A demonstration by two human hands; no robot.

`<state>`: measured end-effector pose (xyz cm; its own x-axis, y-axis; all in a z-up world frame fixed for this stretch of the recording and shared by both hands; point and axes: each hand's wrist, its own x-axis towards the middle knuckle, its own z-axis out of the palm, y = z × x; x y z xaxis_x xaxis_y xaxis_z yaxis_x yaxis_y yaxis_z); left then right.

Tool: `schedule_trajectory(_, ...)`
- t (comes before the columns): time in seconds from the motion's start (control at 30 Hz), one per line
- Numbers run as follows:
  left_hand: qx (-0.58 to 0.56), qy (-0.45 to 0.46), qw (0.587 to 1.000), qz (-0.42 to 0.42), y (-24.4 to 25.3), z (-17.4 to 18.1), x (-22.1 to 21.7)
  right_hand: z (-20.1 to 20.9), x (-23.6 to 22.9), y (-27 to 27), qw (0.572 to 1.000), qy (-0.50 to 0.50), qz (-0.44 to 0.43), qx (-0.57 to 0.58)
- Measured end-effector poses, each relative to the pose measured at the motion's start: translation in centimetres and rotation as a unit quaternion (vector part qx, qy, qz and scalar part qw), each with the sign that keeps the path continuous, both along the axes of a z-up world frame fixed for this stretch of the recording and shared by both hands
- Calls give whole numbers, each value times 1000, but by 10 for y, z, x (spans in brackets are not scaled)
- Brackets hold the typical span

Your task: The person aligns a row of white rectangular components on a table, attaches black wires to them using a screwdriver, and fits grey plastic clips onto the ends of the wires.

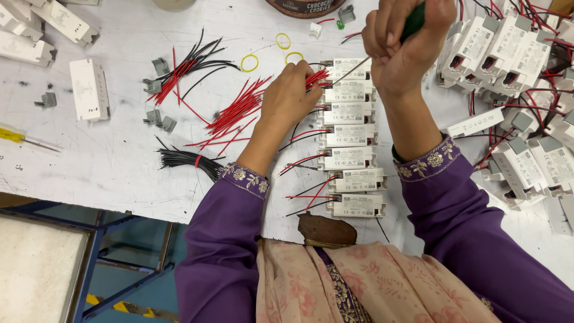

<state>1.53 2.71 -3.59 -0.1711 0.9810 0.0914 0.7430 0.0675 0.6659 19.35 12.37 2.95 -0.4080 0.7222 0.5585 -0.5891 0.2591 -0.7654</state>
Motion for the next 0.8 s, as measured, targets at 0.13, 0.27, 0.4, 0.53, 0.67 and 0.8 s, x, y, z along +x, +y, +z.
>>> schedule_trajectory(0.13, -11, 25, 1000, 6, 1, 0, -3, 3, -3, -1, 1000, -3, -4, 10)
schedule_trajectory(0.27, -24, 33, 999, 3, 1, 1, -4, 4, -4, -1, 1000, -4, -3, 23)
schedule_trajectory(0.4, -10, 23, 1000, 2, 0, 3, -4, 1, -4, 1, 999, -13, -2, 36)
schedule_trajectory(0.53, -23, 41, 999, 0, 1, 2, -4, -1, -3, 4, 1000, -12, 9, 8)
schedule_trajectory(0.67, -48, 66, 997, -7, 5, 1, -4, 0, -8, 1, 1000, -6, 3, 16)
schedule_trajectory(0.8, -41, 66, 997, -6, 7, -1, -3, 4, -11, -3, 1000, -12, 4, 23)
